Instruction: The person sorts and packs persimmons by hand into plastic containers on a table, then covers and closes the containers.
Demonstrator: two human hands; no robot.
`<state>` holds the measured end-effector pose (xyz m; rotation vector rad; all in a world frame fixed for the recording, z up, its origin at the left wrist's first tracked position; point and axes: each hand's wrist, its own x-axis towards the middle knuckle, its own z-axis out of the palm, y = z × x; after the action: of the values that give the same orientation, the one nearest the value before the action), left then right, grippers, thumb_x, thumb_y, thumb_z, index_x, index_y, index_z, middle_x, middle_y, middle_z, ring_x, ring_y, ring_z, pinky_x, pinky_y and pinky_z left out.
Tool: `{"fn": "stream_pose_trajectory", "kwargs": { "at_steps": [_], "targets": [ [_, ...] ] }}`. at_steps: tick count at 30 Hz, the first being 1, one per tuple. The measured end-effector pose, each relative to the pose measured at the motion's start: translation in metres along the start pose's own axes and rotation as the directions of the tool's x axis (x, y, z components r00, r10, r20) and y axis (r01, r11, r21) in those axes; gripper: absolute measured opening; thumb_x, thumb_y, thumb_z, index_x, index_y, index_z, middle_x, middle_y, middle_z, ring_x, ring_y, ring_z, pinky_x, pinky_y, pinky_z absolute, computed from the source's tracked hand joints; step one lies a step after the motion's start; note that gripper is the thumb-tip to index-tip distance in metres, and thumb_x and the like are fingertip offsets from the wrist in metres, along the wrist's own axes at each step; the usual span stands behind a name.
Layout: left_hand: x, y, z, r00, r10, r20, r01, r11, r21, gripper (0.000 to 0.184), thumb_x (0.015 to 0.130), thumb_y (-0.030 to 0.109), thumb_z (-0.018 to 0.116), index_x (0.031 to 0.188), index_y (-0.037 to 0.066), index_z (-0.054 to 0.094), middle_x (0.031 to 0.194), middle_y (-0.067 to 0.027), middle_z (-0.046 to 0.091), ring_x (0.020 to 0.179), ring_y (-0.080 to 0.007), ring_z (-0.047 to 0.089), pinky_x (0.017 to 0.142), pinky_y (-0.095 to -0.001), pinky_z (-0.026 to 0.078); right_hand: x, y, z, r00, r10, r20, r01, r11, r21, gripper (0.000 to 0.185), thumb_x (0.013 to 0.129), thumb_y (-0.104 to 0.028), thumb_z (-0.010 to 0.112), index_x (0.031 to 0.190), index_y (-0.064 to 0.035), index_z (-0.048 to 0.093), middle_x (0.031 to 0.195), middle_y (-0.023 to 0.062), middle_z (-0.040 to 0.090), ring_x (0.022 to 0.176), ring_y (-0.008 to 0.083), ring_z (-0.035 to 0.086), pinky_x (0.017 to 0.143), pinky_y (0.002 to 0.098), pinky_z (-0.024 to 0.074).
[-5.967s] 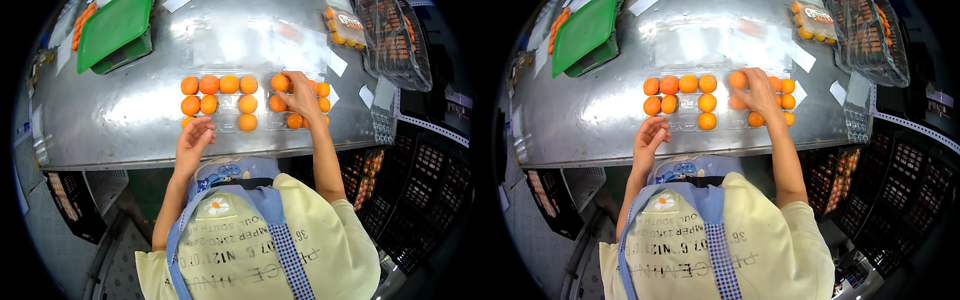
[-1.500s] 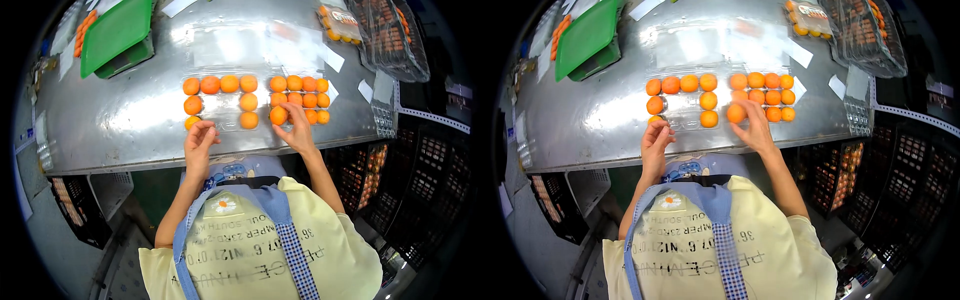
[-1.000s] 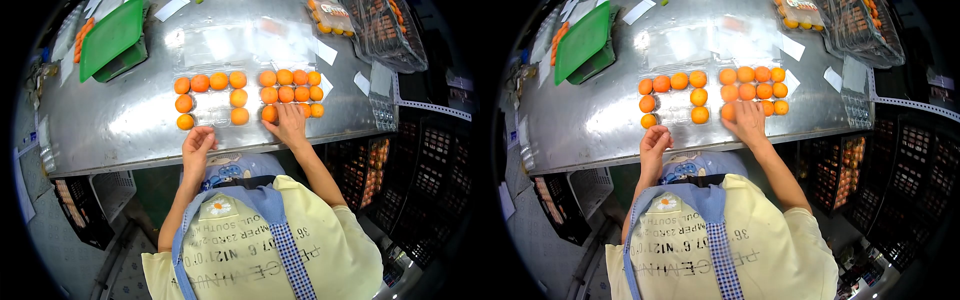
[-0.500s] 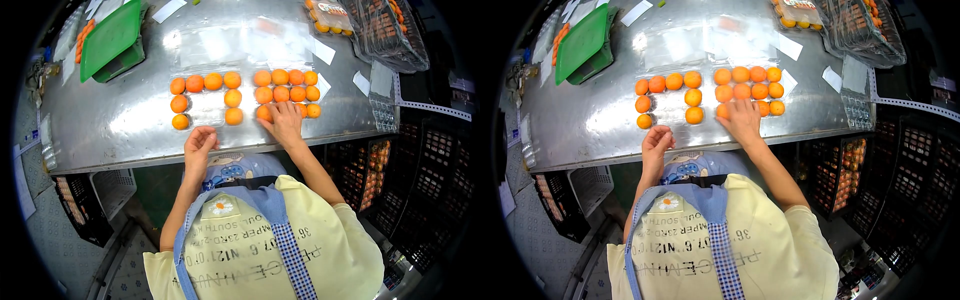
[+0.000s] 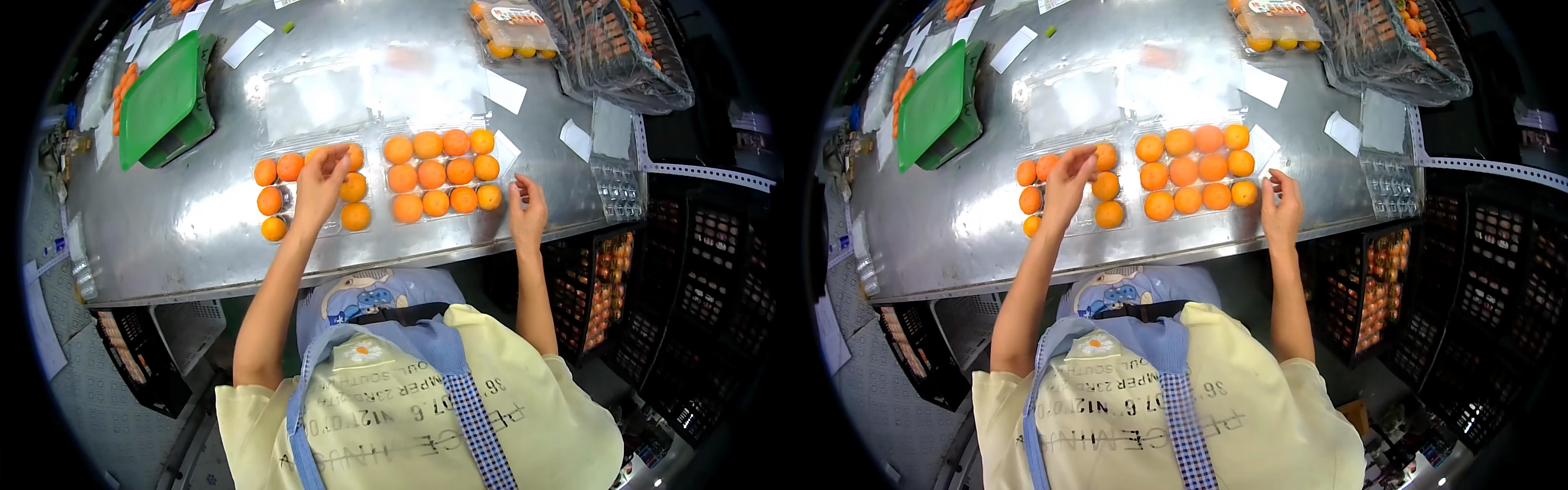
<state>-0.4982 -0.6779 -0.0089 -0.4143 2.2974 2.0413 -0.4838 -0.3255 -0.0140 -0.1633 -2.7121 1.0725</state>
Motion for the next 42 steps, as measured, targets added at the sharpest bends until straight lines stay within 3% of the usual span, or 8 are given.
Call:
{"fn": "stream_pose_trajectory", "kwargs": {
  "at_steps": [8, 13, 18, 22, 26, 29, 38, 42],
  "targets": [
    [0.08, -0.009, 0.045, 0.996, -0.079, -0.034, 0.086, 0.934, 0.347, 0.042, 0.088, 0.02, 0.059, 0.123, -0.003, 0.052, 0.105, -0.0152, 0.064, 0.065, -0.0181, 0.065, 0.059, -0.0292, 0.052, 0.0, 0.046, 0.005, 0.913, 0.266, 0.309, -0.288, 0.957, 0.024, 0.027, 0.088, -0.019, 0.06, 0.108, -0.002, 0.062, 0.087, 0.0113, 0.064, 0.073, 0.0199, 0.062, 0.066, 0.0317, 0.0489],
    [0.126, 0.003, 0.061, 0.972, -0.236, -0.021, 0.226, 0.898, 0.377, 0.044, 0.087, 0.023, 0.059, 0.121, -0.005, 0.054, 0.096, -0.015, 0.067, 0.06, -0.0179, 0.065, 0.057, -0.0301, 0.052, 0.0, 0.062, 0.002, 0.75, 0.363, 0.553, -0.579, 0.765, 0.283, 0.023, 0.093, -0.006, 0.051, 0.113, 0.0025, 0.058, 0.089, 0.0101, 0.064, 0.077, 0.0147, 0.062, 0.068, 0.0263, 0.054],
    [0.145, 0.011, 0.067, 0.944, -0.329, 0.016, 0.29, 0.854, 0.433, 0.032, 0.087, 0.029, 0.058, 0.096, 0.0, 0.067, 0.077, -0.0101, 0.068, 0.06, -0.02, 0.064, 0.058, -0.0316, 0.051, 0.011, 0.06, -0.005, 0.638, 0.348, 0.687, -0.72, 0.586, 0.372, 0.022, 0.09, -0.001, 0.054, 0.111, 0.0037, 0.055, 0.092, 0.0094, 0.062, 0.078, 0.0145, 0.063, 0.069, 0.0258, 0.0555],
    [0.136, 0.029, 0.067, 0.986, -0.162, -0.045, 0.156, 0.785, 0.6, 0.036, 0.088, 0.037, 0.053, 0.092, 0.005, 0.069, 0.076, -0.0115, 0.067, 0.079, -0.0289, 0.064, 0.074, -0.0391, 0.048, 0.017, 0.057, -0.01, 0.571, 0.378, 0.729, -0.773, 0.547, 0.321, 0.01, 0.085, -0.002, 0.058, 0.095, -0.0006, 0.056, 0.086, 0.0069, 0.062, 0.071, 0.0119, 0.062, 0.061, 0.0219, 0.0519],
    [0.12, 0.049, 0.073, 0.999, -0.045, -0.012, 0.045, 0.864, 0.501, 0.032, 0.088, 0.031, 0.053, 0.089, 0.003, 0.068, 0.076, -0.0158, 0.066, 0.077, -0.0322, 0.063, 0.075, -0.0382, 0.048, 0.012, 0.046, -0.011, 0.603, 0.36, 0.712, -0.748, 0.566, 0.347, 0.007, 0.084, -0.004, 0.06, 0.091, -0.0027, 0.057, 0.072, 0.0032, 0.061, 0.061, 0.0092, 0.059, 0.05, 0.0187, 0.039],
    [0.12, 0.053, 0.072, 0.998, 0.064, 0.023, -0.067, 0.864, 0.499, 0.032, 0.088, 0.029, 0.057, 0.089, -0.002, 0.067, 0.074, -0.0128, 0.067, 0.064, -0.0196, 0.064, 0.064, -0.031, 0.049, 0.011, 0.042, -0.017, 0.626, 0.354, 0.695, -0.725, 0.591, 0.353, 0.008, 0.083, -0.002, 0.06, 0.09, -0.003, 0.057, 0.073, 0.0042, 0.062, 0.06, 0.009, 0.058, 0.05, 0.0191, 0.0399],
    [0.107, 0.127, -0.01, 0.997, 0.073, -0.016, -0.063, 0.938, 0.34, 0.033, 0.085, 0.028, 0.053, 0.074, 0.0, 0.066, 0.062, -0.0127, 0.064, 0.061, -0.0263, 0.064, 0.068, -0.037, 0.05, 0.032, -0.052, -0.044, 0.694, 0.326, 0.642, -0.662, 0.639, 0.391, 0.015, 0.081, 0.0, 0.062, 0.094, -0.0016, 0.056, 0.075, 0.0062, 0.064, 0.059, 0.0101, 0.06, 0.048, 0.0187, 0.04],
    [0.11, 0.154, -0.091, 0.993, 0.108, -0.048, -0.078, 0.904, 0.42, 0.032, 0.085, 0.026, 0.057, 0.085, -0.004, 0.066, 0.071, -0.011, 0.066, 0.062, -0.0155, 0.066, 0.052, -0.0285, 0.055, 0.041, -0.114, -0.005, 0.654, 0.215, 0.725, -0.661, 0.628, 0.411, 0.017, 0.08, -0.003, 0.063, 0.096, -0.0006, 0.056, 0.076, 0.0062, 0.064, 0.057, 0.0103, 0.06, 0.047, 0.0185, 0.0397]
  ]
}}
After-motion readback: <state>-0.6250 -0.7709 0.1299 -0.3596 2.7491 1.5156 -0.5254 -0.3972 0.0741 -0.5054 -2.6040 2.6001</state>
